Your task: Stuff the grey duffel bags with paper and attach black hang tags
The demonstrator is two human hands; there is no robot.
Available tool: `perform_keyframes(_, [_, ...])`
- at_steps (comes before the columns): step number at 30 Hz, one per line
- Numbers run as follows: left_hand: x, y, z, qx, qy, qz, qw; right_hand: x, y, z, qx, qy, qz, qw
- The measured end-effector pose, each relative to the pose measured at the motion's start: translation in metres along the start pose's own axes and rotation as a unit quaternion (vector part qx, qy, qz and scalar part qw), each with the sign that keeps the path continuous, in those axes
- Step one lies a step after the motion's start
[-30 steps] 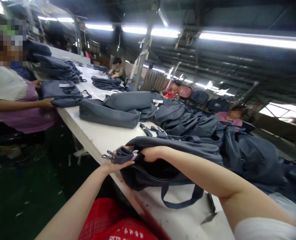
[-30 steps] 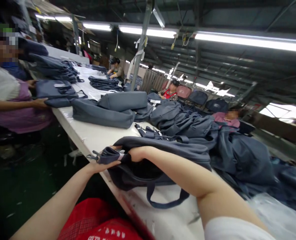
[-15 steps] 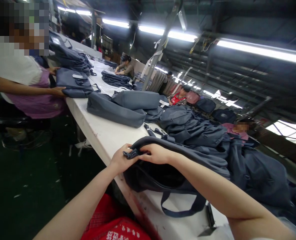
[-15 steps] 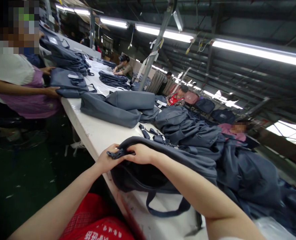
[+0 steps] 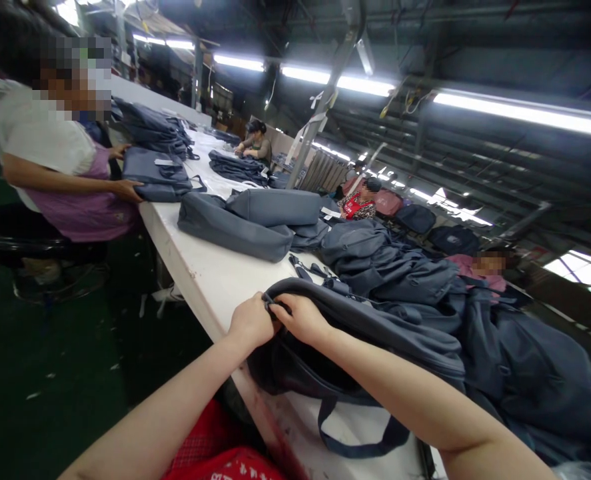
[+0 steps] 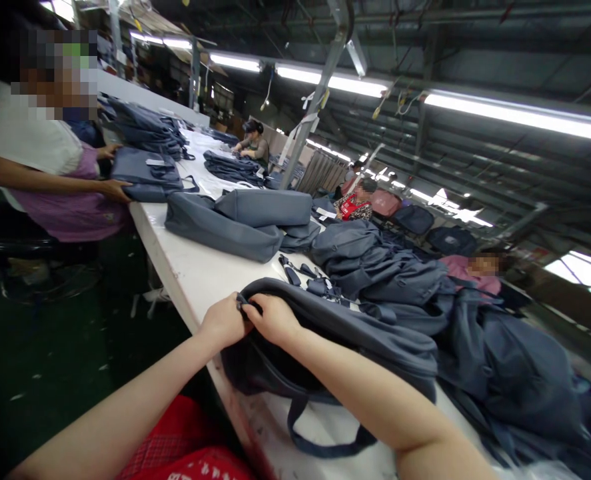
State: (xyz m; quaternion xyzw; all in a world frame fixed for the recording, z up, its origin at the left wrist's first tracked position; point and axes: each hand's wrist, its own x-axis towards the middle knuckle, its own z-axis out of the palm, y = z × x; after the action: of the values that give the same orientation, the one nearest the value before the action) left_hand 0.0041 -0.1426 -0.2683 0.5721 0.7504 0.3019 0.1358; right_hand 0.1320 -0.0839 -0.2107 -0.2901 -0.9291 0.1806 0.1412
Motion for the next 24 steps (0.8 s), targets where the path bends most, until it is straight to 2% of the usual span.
perform_keyframes(3, [-0.002, 0.006, 0.001, 0.011, 0.0, 0.011, 1.0, 0.005, 0.01, 0.003, 0.054, 0.011, 0.026, 0.998])
perform_keyframes(6, [-0.002, 0.003, 0.0, 0.01, -0.017, 0.035, 0.999, 0.01, 0.017, 0.003, 0.089, -0.014, 0.059, 0.994])
perform_keyframes(9, [-0.002, -0.003, 0.0, 0.014, -0.021, 0.031, 0.999, 0.011, 0.018, 0.0, 0.117, -0.043, 0.034, 0.992])
perform_keyframes(11, [-0.002, -0.005, 0.0, 0.019, -0.021, 0.028, 0.999, 0.009, 0.014, -0.002, 0.08, -0.045, 0.012, 0.996])
perform_keyframes(14, [-0.002, 0.003, 0.003, 0.034, -0.02, 0.025, 0.999, 0.006, 0.006, -0.002, -0.028, -0.035, 0.001, 0.999])
perform_keyframes(19, [-0.003, 0.02, 0.004, 0.05, -0.013, 0.033, 0.998, 0.009, 0.004, -0.004, -0.223, -0.08, 0.035, 0.971])
perform_keyframes(22, [0.0, 0.007, -0.007, -0.053, 0.008, 0.107, 0.993, 0.015, 0.021, -0.017, -0.241, -0.12, 0.0, 0.963])
perform_keyframes(24, [0.001, -0.018, -0.016, -0.153, 0.076, 0.114, 0.979, 0.018, 0.035, -0.028, -0.238, -0.153, -0.029, 0.959])
